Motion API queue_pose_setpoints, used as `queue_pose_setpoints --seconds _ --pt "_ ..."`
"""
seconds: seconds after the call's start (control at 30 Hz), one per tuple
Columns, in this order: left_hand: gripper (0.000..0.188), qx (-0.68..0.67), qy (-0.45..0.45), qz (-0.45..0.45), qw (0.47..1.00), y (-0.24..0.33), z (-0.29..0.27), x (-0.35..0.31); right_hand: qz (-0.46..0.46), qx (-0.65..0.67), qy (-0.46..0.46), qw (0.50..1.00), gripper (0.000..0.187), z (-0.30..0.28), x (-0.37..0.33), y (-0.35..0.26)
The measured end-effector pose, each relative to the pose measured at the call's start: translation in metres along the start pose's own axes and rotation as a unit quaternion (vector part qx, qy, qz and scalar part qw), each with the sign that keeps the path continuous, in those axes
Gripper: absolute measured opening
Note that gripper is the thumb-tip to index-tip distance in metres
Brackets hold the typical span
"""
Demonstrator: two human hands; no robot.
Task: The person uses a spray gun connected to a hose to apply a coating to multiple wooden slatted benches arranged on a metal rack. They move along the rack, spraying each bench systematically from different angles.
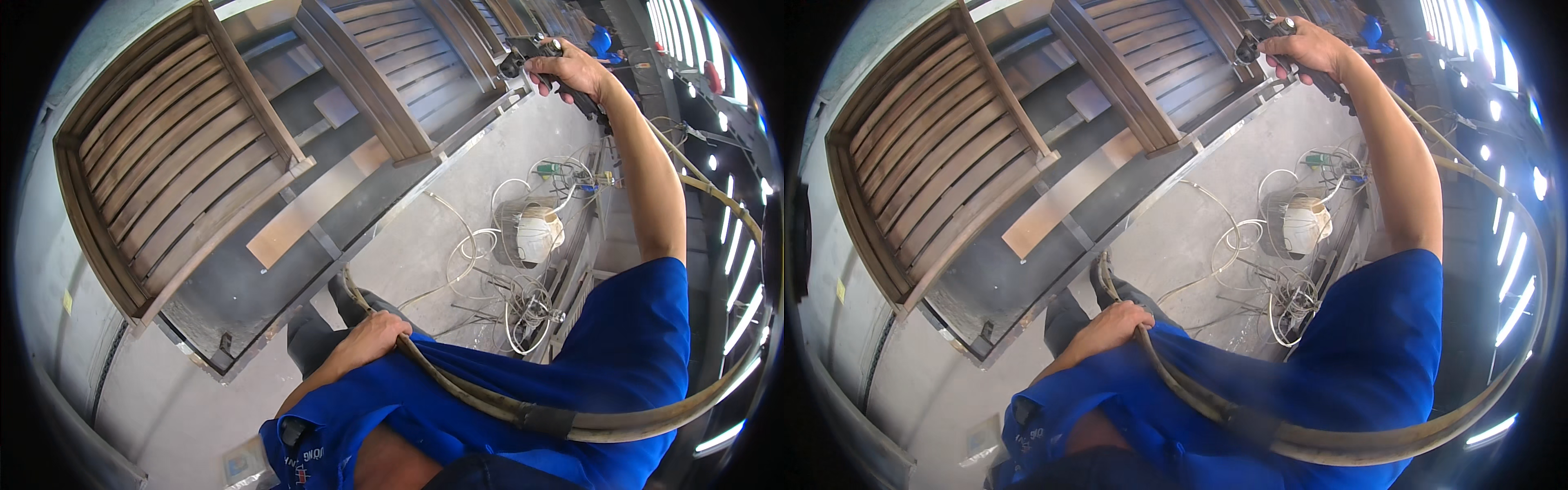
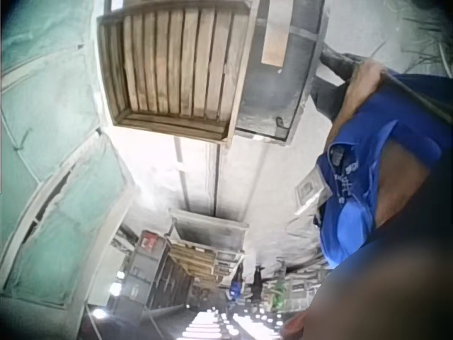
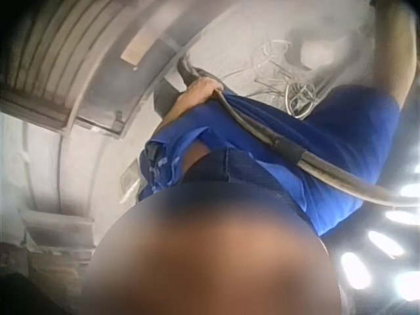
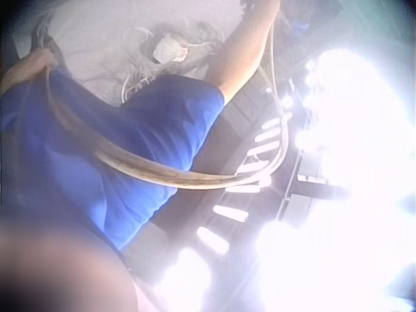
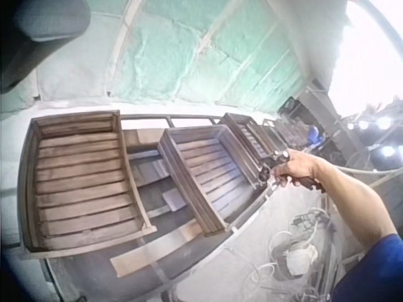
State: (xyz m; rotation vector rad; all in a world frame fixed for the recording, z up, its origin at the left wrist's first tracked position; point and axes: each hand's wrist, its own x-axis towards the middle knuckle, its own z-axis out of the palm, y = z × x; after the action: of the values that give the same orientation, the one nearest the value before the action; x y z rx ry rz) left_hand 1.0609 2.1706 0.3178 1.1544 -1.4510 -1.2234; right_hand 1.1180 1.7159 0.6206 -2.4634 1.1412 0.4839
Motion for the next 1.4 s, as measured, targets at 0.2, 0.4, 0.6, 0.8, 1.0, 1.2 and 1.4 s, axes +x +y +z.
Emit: queue_pose_setpoints --seconds 0.2,0.4,0.6,0.8,1.0,1.2,1.4 --pt "0.015 -0.019 -0.017 0.012 1.0 -0.006 -0.01 -0.027 0.07 -0.151 0.098 0.981 0.034 0.0 0.049 -0.008" --pt "0.014 -0.027 0.006 0.036 0.999 -0.021 -0.003 -0.037 0.013 -0.176 0.156 0.972 0.041 -0.023 0.043 -0.014" --pt "0.015 -0.005 0.02 -0.056 0.998 -0.017 -0.005 -0.042 -0.148 0.078 0.239 0.956 0.05 0.001 -0.079 -0.035" --pt "0.015 0.057 0.097 -0.225 0.968 0.015 -0.003 -0.065 -0.216 0.238 0.235 0.917 0.054 0.065 -0.077 -0.009" --pt "0.013 0.149 0.29 -0.375 0.867 0.092 0.061 -0.064 -0.376 0.268 0.202 0.864 0.052 0.085 0.062 0.003" --pt "0.05 0.129 0.309 -0.729 0.597 0.219 0.195 -0.008 -0.397 0.417 0.111 0.81 0.028 0.079 0.199 -0.035" --pt "0.052 0.111 0.367 -0.777 0.499 0.285 0.301 0.0 -0.434 0.377 0.088 0.813 0.023 0.084 0.227 -0.028"
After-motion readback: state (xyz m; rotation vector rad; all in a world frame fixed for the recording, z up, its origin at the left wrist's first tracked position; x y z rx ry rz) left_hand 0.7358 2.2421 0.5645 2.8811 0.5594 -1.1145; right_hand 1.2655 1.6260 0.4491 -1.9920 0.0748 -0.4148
